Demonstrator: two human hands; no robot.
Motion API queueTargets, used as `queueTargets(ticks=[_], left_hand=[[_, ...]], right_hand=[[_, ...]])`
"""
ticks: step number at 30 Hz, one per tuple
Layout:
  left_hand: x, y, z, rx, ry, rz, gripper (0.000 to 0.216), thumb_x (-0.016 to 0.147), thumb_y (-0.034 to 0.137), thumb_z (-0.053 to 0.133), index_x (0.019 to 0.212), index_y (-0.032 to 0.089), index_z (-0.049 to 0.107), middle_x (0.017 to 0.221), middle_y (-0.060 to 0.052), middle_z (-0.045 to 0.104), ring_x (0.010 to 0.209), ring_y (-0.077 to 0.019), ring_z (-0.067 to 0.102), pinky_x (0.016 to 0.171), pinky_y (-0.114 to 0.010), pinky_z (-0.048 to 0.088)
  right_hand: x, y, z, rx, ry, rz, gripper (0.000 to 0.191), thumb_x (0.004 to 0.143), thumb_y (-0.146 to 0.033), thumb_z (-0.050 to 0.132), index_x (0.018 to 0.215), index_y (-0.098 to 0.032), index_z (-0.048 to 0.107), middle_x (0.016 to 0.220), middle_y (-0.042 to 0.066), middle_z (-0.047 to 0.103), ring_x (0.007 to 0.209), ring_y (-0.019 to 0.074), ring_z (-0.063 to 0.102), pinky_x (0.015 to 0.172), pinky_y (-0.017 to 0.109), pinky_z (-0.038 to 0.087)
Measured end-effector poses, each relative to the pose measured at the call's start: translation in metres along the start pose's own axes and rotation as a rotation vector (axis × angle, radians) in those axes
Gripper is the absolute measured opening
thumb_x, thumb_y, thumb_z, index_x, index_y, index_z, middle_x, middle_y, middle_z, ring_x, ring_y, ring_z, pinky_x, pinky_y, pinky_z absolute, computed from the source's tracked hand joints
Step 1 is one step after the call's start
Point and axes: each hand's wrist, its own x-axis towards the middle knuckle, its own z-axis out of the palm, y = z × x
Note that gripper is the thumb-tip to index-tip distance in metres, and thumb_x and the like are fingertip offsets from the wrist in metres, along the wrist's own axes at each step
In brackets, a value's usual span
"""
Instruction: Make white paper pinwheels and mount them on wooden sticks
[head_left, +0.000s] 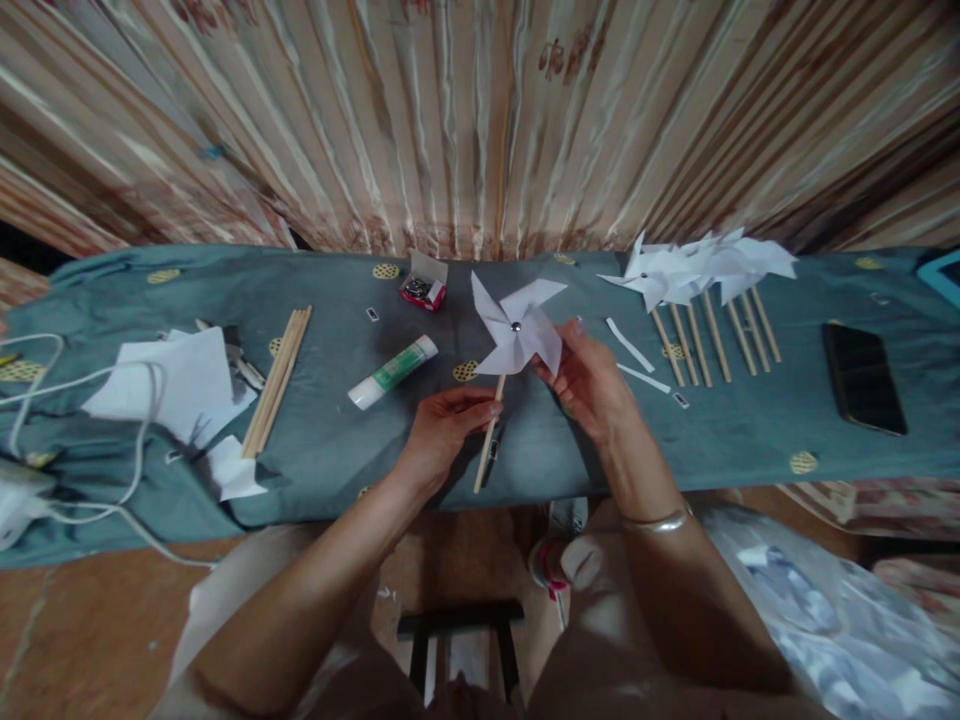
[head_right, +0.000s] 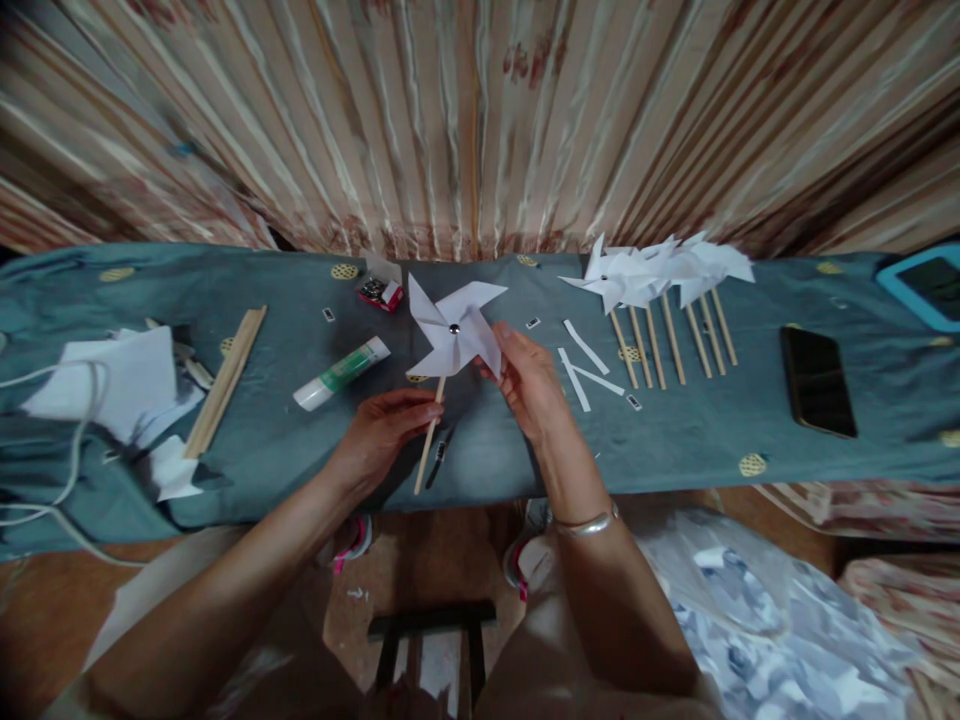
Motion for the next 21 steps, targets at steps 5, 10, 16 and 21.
queueTargets(ticks=[5,10,16,21], left_hand=[[-0.0012,-0.0029,0.0007,0.003,-0.017,-0.017,0.031,0.051,0.033,0.092,0.073,0.015,0.078,0.073,-0.003,0.072,0.069,-0.0119,0.062,0.070,-0.025,0.048],[-0.0020,-0.0046,0.0019,0.017,-0.018,-0.016,0.028,0.053,0.032,0.090,0.072,0.016,0.078,0.073,-0.003,0.072,0.068,-0.0122,0.060,0.068,-0.025,0.046],[-0.0008,-0.0051,0.0018,0.016,-0.012,-0.025,0.027,0.052,0.031,0.090,0.072,0.017,0.078,0.073,-0.003,0.072,0.068,-0.0125,0.061,0.069,-0.026,0.047],[0.0000,-0.0045,0.0020,-0.003,-0.002,-0.030,0.031,0.049,0.032,0.092,0.072,0.016,0.078,0.073,-0.004,0.073,0.069,-0.0122,0.062,0.070,-0.025,0.047]], right_hand=[[0.0018,-0.0002,-0.0019,-0.013,0.033,-0.017,0.042,0.065,-0.063,0.082,0.078,-0.024,0.073,0.074,-0.001,0.073,0.065,0.0136,0.067,0.055,0.024,0.056],[0.0026,0.0007,-0.0041,-0.035,0.107,-0.025,0.039,0.062,-0.058,0.085,0.076,-0.025,0.072,0.078,0.000,0.075,0.068,0.0163,0.067,0.058,0.028,0.057],[0.0018,0.0005,-0.0035,-0.046,0.104,-0.022,0.034,0.061,-0.053,0.088,0.073,-0.026,0.072,0.077,-0.001,0.074,0.064,0.0145,0.064,0.056,0.029,0.055],[0.0014,0.0013,-0.0023,-0.053,0.066,-0.034,0.034,0.062,-0.052,0.088,0.074,-0.026,0.071,0.067,-0.002,0.070,0.059,0.0142,0.062,0.050,0.026,0.049]])
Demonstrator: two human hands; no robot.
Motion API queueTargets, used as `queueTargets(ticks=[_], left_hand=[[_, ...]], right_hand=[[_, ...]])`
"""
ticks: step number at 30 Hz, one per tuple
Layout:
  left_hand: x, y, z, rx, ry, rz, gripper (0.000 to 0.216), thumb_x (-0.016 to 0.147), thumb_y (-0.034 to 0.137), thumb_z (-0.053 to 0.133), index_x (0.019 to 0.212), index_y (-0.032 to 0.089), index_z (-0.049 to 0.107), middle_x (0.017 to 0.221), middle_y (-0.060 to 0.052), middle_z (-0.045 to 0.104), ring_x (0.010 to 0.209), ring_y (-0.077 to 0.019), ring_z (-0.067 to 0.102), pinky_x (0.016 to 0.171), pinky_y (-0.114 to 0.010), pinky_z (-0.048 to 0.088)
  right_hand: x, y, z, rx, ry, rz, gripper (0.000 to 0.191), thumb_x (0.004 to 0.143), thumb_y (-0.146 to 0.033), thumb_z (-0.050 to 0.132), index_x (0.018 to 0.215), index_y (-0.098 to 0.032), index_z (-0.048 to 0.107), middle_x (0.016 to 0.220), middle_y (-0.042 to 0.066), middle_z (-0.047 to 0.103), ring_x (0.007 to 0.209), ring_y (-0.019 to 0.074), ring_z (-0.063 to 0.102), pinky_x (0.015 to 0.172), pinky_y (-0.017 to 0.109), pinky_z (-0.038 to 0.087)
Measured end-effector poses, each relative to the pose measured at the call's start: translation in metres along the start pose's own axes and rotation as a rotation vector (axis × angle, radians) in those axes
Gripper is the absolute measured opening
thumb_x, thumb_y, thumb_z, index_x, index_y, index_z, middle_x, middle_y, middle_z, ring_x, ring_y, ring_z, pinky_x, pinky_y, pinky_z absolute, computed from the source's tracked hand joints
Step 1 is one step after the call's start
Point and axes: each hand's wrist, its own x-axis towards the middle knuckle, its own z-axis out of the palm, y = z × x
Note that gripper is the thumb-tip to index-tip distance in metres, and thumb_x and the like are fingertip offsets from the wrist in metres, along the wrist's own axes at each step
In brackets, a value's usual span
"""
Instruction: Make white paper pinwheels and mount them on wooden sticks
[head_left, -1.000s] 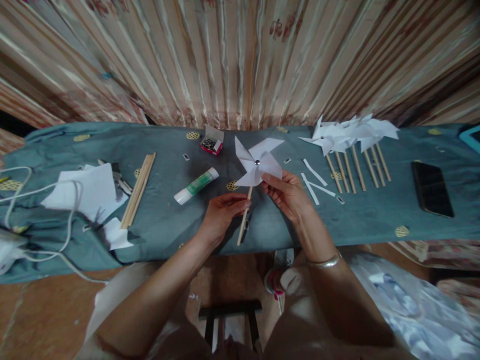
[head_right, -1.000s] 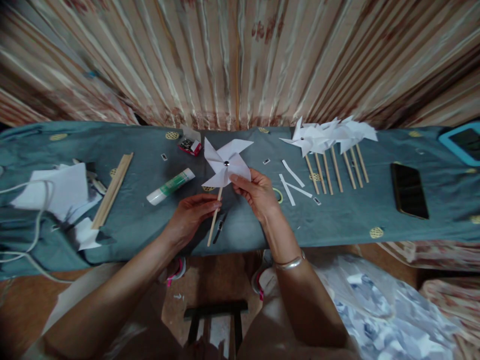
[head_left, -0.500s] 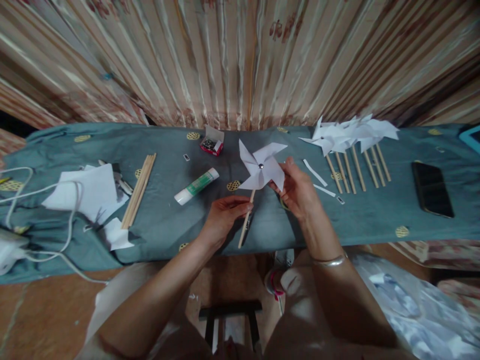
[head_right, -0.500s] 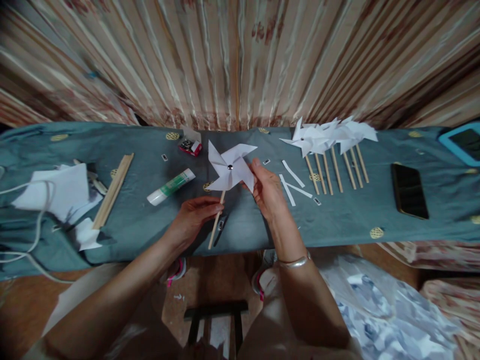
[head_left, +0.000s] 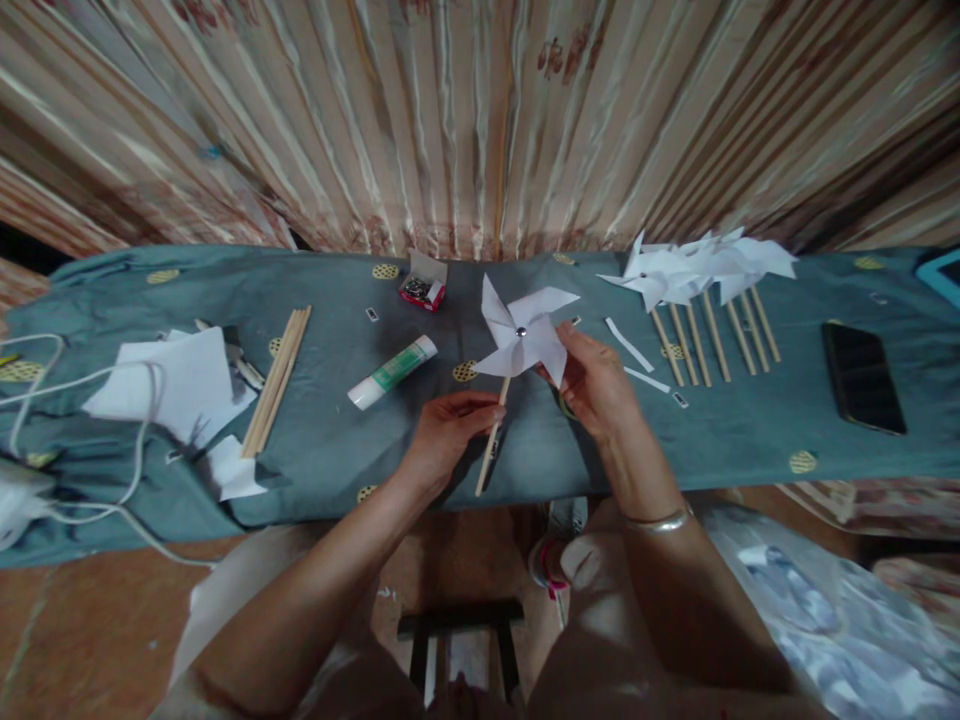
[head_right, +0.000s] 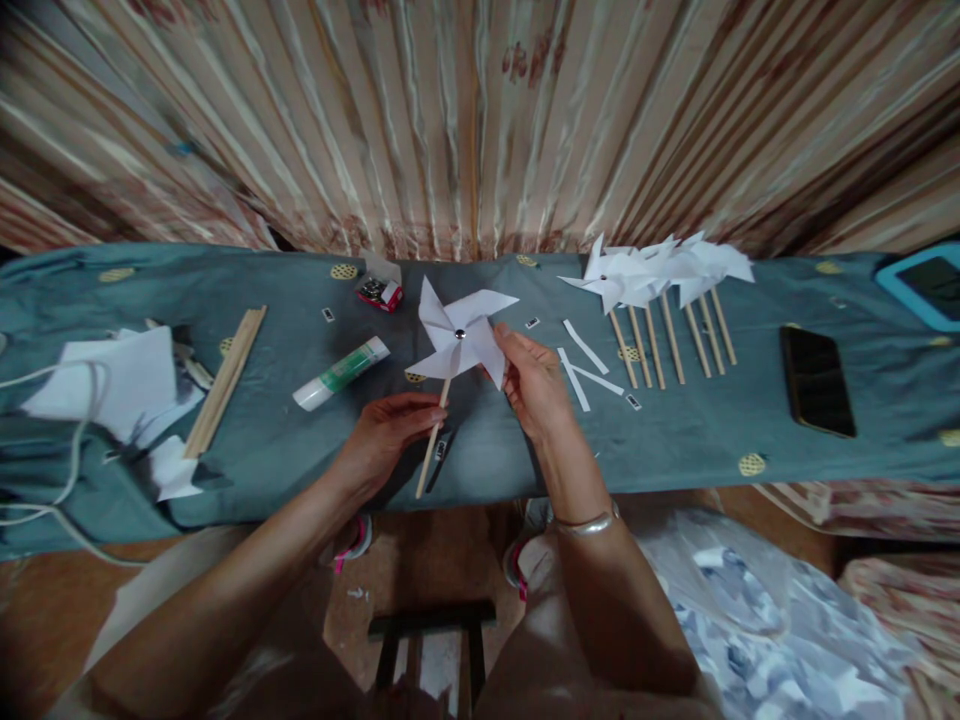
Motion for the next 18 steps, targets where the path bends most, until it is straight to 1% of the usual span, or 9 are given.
queueTargets(ticks=[2,5,9,14,18], left_hand=[[-0.0001,0.0009,0.0003,-0.003,0.003,-0.005,0.033,0.048,0.033,0.093,0.072,0.016,0.078,0.072,-0.003,0.072,0.068,-0.0118,0.062,0.069,-0.025,0.047],[-0.0007,0.0021,0.0008,-0.004,0.006,-0.003,0.033,0.047,0.033,0.093,0.072,0.016,0.078,0.071,-0.003,0.072,0.067,-0.0115,0.061,0.069,-0.024,0.047],[-0.0012,0.0028,0.0004,-0.005,0.001,0.007,0.032,0.049,0.032,0.093,0.073,0.016,0.078,0.072,-0.003,0.073,0.068,-0.0116,0.062,0.070,-0.025,0.047],[-0.0006,0.0032,-0.0001,-0.006,-0.003,0.014,0.032,0.049,0.032,0.093,0.073,0.015,0.078,0.072,-0.003,0.072,0.068,-0.0117,0.062,0.070,-0.025,0.048],[0.0005,0.0037,0.0003,-0.001,0.017,0.011,0.034,0.047,0.032,0.093,0.072,0.015,0.078,0.071,-0.003,0.072,0.067,-0.0115,0.062,0.069,-0.025,0.047]], right_hand=[[-0.0002,0.0011,0.0000,-0.012,-0.017,-0.013,0.034,0.065,-0.054,0.086,0.071,-0.025,0.069,0.058,-0.004,0.064,0.053,0.0123,0.058,0.046,0.025,0.045],[-0.0008,0.0021,0.0000,-0.008,-0.045,-0.014,0.037,0.065,-0.054,0.086,0.064,-0.023,0.065,0.052,-0.006,0.056,0.045,0.0084,0.049,0.041,0.021,0.040],[-0.0013,0.0027,-0.0002,0.033,-0.058,-0.012,0.036,0.064,-0.051,0.088,0.063,-0.023,0.065,0.050,-0.007,0.053,0.045,0.0067,0.048,0.042,0.020,0.042],[-0.0006,0.0044,-0.0014,0.034,-0.064,-0.007,0.032,0.066,-0.049,0.087,0.072,-0.024,0.069,0.053,-0.007,0.057,0.050,0.0099,0.055,0.048,0.024,0.048],[-0.0007,0.0056,-0.0007,0.059,-0.065,0.008,0.031,0.066,-0.048,0.087,0.072,-0.023,0.070,0.059,-0.006,0.065,0.054,0.0105,0.061,0.055,0.025,0.054]])
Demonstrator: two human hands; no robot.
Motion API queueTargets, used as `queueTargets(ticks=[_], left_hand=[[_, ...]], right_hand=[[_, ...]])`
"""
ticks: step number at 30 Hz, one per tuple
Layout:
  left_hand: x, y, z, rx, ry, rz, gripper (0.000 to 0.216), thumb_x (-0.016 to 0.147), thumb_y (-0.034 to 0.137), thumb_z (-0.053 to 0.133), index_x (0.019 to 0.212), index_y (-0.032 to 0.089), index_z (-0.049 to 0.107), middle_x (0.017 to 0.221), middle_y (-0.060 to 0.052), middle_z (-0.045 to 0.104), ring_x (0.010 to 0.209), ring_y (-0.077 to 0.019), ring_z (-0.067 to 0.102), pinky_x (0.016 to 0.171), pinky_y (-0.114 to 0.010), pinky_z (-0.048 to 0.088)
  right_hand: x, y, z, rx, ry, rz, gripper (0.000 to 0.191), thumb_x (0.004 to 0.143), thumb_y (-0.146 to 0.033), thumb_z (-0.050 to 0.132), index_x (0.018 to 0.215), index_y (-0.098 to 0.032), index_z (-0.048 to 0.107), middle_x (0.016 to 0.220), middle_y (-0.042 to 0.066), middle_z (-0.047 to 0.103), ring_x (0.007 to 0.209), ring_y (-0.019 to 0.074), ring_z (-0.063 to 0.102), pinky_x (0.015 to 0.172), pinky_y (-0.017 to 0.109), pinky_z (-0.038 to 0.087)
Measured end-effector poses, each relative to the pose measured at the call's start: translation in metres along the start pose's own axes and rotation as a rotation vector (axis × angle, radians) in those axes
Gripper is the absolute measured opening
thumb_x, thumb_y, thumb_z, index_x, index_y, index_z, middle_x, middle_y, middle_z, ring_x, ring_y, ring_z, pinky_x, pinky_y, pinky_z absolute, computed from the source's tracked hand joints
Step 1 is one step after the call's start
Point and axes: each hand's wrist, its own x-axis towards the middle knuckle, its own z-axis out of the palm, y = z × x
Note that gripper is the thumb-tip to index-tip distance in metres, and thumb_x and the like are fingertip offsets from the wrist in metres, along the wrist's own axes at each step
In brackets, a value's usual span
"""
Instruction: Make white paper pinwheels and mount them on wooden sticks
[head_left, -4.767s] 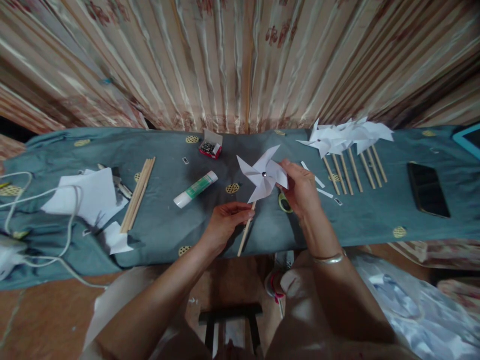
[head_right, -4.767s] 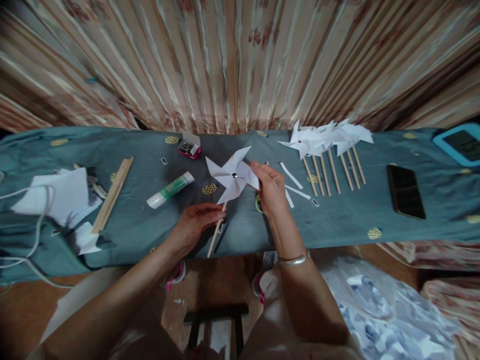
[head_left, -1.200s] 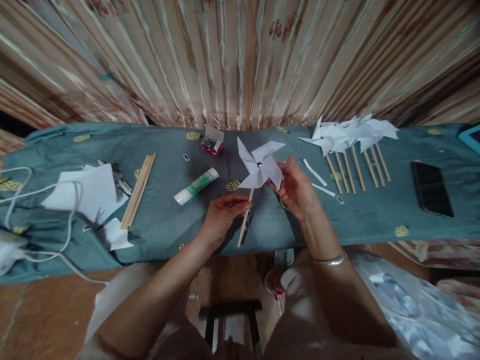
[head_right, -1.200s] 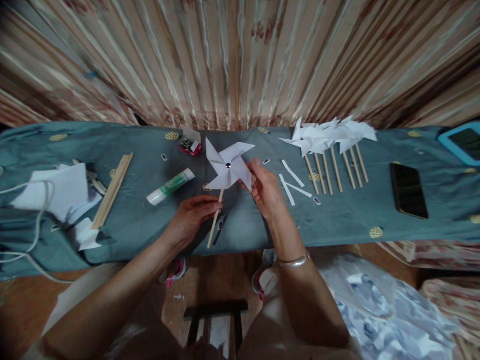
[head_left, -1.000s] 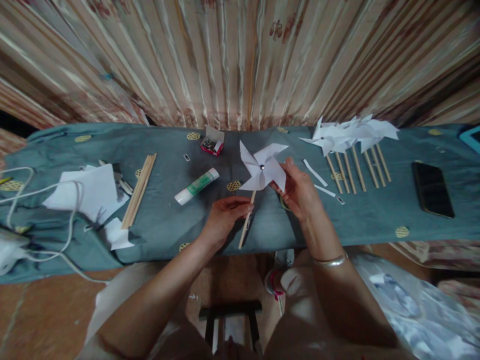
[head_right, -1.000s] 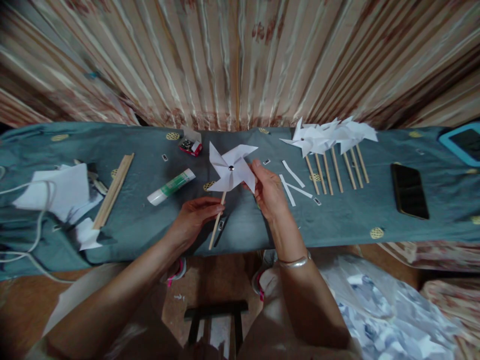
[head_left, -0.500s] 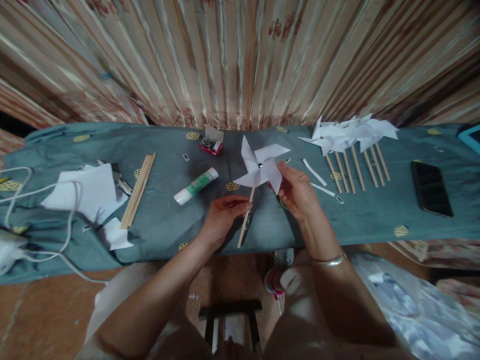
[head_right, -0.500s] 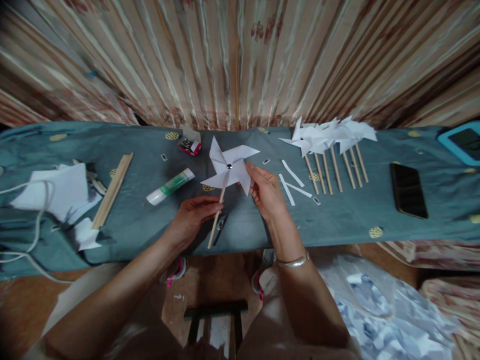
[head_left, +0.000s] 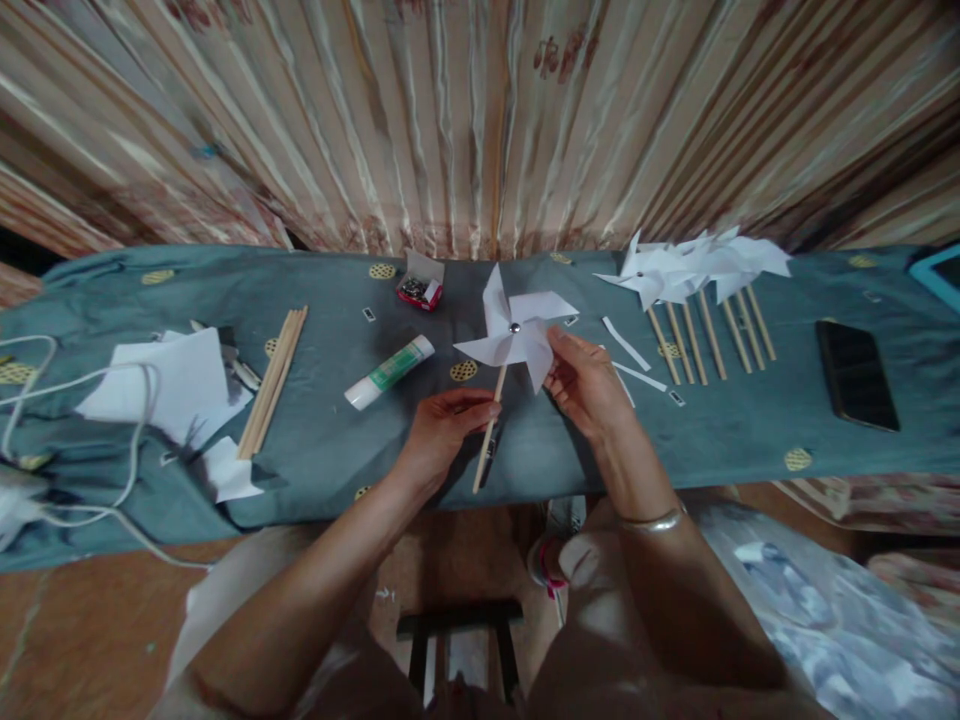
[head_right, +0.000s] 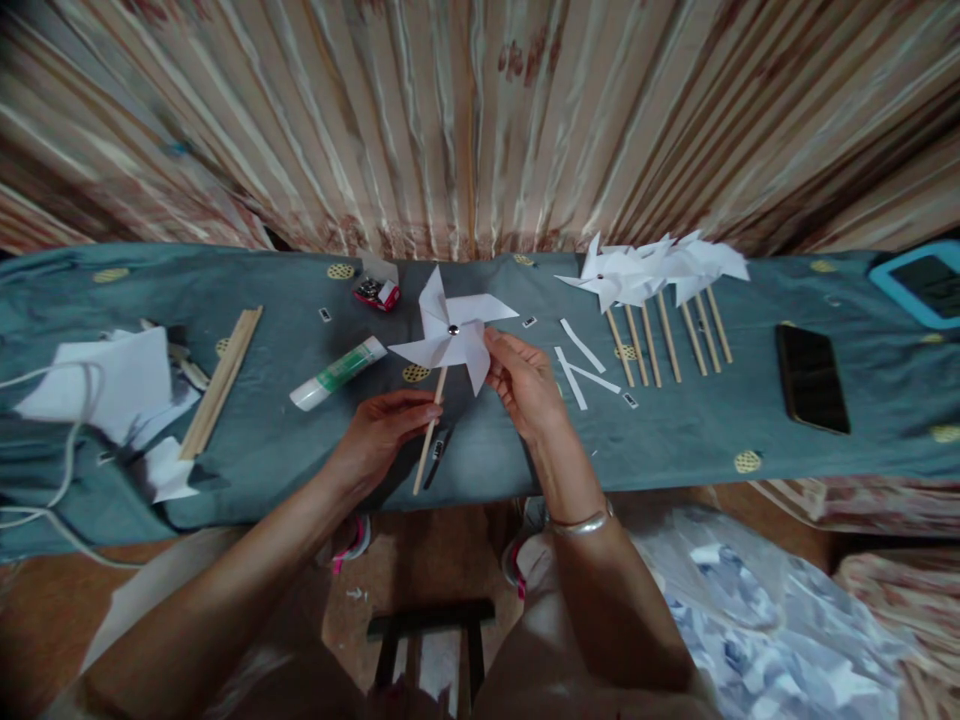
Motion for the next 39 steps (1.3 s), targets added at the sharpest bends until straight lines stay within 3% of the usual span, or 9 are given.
queueTargets(ticks=[9,16,22,30,36,39], left_hand=[[0.000,0.000,0.000,-0.003,0.001,0.014,0.035,0.046,0.034,0.094,0.071,0.015,0.078,0.071,-0.003,0.072,0.067,-0.0116,0.061,0.068,-0.025,0.048],[-0.001,-0.002,0.000,0.008,-0.007,0.024,0.034,0.048,0.034,0.093,0.072,0.016,0.078,0.072,-0.003,0.072,0.068,-0.0116,0.062,0.068,-0.024,0.048],[-0.001,-0.002,0.001,-0.008,-0.001,0.019,0.036,0.045,0.034,0.094,0.072,0.015,0.078,0.071,-0.003,0.073,0.067,-0.0112,0.062,0.067,-0.024,0.049],[-0.002,-0.002,0.002,-0.034,0.002,0.019,0.031,0.046,0.030,0.093,0.070,0.016,0.078,0.068,-0.001,0.072,0.064,-0.0103,0.062,0.066,-0.023,0.048],[-0.003,-0.001,0.002,-0.036,0.003,0.018,0.031,0.046,0.029,0.092,0.070,0.016,0.077,0.069,-0.002,0.072,0.065,-0.0114,0.063,0.067,-0.024,0.049],[-0.004,0.000,0.003,-0.046,0.011,0.011,0.033,0.044,0.028,0.093,0.070,0.016,0.077,0.068,-0.002,0.072,0.065,-0.0114,0.063,0.068,-0.025,0.049]], right_hand=[[-0.003,-0.001,0.007,0.040,-0.023,0.037,0.032,0.062,-0.048,0.088,0.075,-0.022,0.074,0.068,-0.001,0.073,0.067,0.0174,0.070,0.059,0.028,0.057],[-0.008,-0.003,0.008,0.040,-0.035,0.048,0.031,0.062,-0.046,0.089,0.074,-0.022,0.073,0.065,-0.002,0.072,0.060,0.0129,0.066,0.058,0.025,0.054],[-0.010,-0.003,0.007,0.022,-0.047,0.062,0.032,0.064,-0.048,0.087,0.078,-0.023,0.073,0.074,0.001,0.076,0.068,0.0160,0.069,0.061,0.028,0.055],[-0.013,-0.005,0.011,0.056,-0.020,0.093,0.038,0.052,-0.048,0.094,0.070,-0.021,0.073,0.062,-0.005,0.069,0.056,0.0086,0.060,0.053,0.021,0.051],[-0.015,-0.004,0.009,0.009,-0.052,0.097,0.033,0.062,-0.046,0.090,0.075,-0.021,0.073,0.067,-0.003,0.070,0.060,0.0098,0.064,0.059,0.023,0.053],[-0.016,-0.004,0.010,0.024,-0.032,0.102,0.031,0.061,-0.044,0.091,0.073,-0.021,0.073,0.067,-0.004,0.071,0.060,0.0090,0.064,0.059,0.022,0.053]])
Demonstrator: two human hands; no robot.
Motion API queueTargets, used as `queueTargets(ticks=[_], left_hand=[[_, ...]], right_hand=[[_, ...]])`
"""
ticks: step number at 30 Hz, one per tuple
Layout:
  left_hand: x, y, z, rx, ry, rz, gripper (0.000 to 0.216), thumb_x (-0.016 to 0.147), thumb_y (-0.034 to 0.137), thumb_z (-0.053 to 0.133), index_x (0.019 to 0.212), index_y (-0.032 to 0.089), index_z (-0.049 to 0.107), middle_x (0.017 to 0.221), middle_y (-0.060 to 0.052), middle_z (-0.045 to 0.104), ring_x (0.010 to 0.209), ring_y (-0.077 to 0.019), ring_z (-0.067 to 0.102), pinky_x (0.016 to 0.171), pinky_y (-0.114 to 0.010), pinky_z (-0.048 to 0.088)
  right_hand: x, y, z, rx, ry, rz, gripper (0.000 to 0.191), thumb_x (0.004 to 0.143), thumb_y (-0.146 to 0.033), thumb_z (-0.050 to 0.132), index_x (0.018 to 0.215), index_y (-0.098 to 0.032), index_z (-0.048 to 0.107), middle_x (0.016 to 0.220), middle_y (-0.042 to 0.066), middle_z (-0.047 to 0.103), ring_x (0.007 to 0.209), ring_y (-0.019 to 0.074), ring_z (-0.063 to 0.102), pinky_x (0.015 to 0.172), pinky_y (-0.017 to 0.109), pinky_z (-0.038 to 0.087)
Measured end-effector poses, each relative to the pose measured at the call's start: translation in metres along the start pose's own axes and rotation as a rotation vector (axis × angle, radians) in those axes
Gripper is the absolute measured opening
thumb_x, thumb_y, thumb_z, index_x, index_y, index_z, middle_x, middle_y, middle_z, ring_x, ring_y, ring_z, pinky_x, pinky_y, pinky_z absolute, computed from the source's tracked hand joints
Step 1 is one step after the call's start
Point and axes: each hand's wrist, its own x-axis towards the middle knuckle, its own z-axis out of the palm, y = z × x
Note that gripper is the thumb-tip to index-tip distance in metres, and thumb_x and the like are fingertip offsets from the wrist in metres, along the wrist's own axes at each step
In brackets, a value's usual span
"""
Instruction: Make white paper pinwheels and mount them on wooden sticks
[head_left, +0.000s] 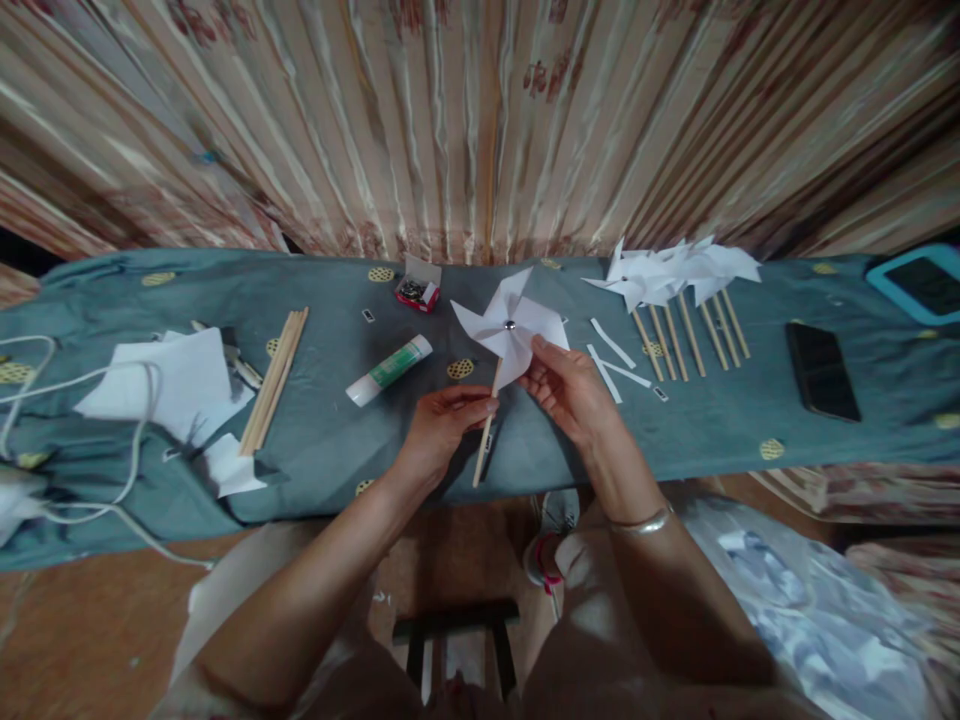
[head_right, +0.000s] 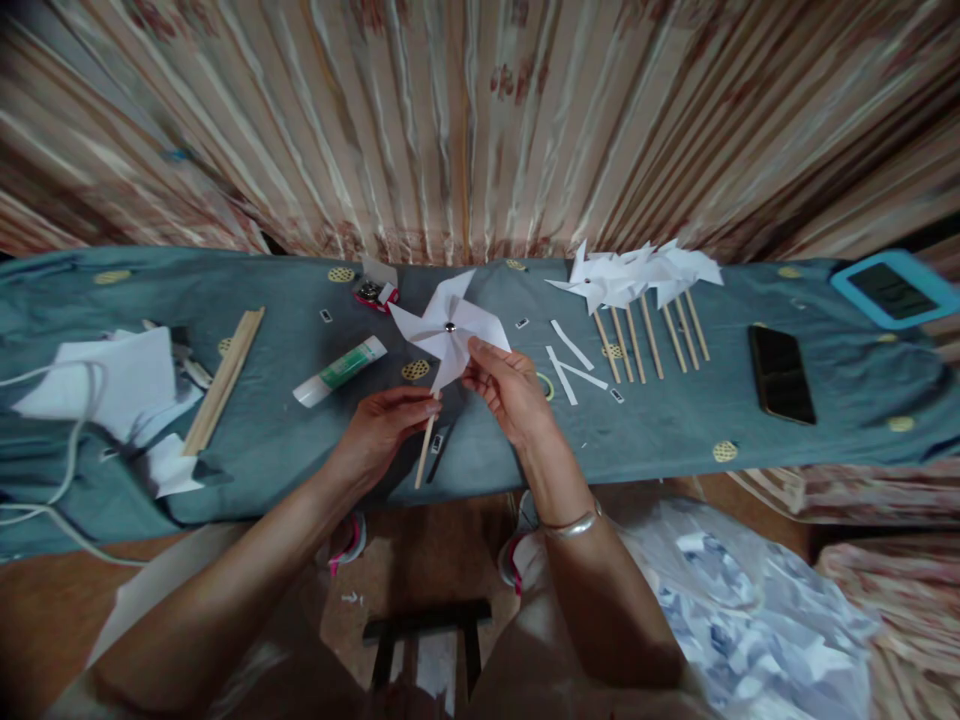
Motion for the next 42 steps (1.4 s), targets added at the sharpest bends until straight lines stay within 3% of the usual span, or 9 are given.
queueTargets(ticks=[8,15,23,30,42], left_hand=[[-0.002,0.003,0.001,-0.036,-0.006,0.006,0.033,0.043,0.027,0.093,0.068,0.016,0.077,0.068,-0.001,0.073,0.064,-0.0106,0.063,0.068,-0.024,0.049],[-0.004,0.003,0.001,-0.044,-0.019,0.030,0.030,0.046,0.027,0.091,0.069,0.015,0.076,0.070,-0.002,0.071,0.066,-0.0118,0.062,0.070,-0.027,0.048],[-0.005,0.005,-0.001,-0.036,-0.025,0.041,0.032,0.045,0.029,0.092,0.069,0.016,0.077,0.069,-0.002,0.071,0.065,-0.0114,0.060,0.068,-0.026,0.047],[-0.007,0.007,-0.003,-0.033,-0.028,0.065,0.029,0.048,0.028,0.091,0.070,0.015,0.077,0.069,-0.002,0.071,0.066,-0.0111,0.060,0.068,-0.025,0.046],[-0.006,0.012,-0.004,-0.058,-0.027,0.074,0.032,0.046,0.030,0.092,0.069,0.015,0.075,0.070,-0.002,0.070,0.064,-0.0109,0.060,0.068,-0.026,0.048]], right_hand=[[-0.004,-0.001,0.007,0.035,0.016,0.010,0.037,0.054,-0.045,0.094,0.075,-0.021,0.076,0.067,-0.002,0.074,0.059,0.0093,0.065,0.056,0.019,0.053],[-0.006,0.001,0.011,0.035,0.037,0.013,0.030,0.059,-0.038,0.092,0.077,-0.021,0.076,0.070,-0.001,0.075,0.060,0.0106,0.066,0.056,0.021,0.054],[-0.009,0.001,0.018,0.066,0.045,0.029,0.037,0.051,-0.040,0.096,0.073,-0.019,0.076,0.064,-0.003,0.072,0.058,0.0071,0.064,0.054,0.015,0.052],[-0.009,0.003,0.020,0.044,0.029,0.023,0.031,0.057,-0.038,0.093,0.073,-0.019,0.074,0.065,-0.002,0.072,0.057,0.0083,0.065,0.055,0.018,0.053],[-0.017,0.000,0.025,-0.074,0.000,-0.005,0.039,0.055,-0.051,0.091,0.073,-0.021,0.076,0.069,0.000,0.076,0.055,0.0088,0.062,0.053,0.019,0.050]])
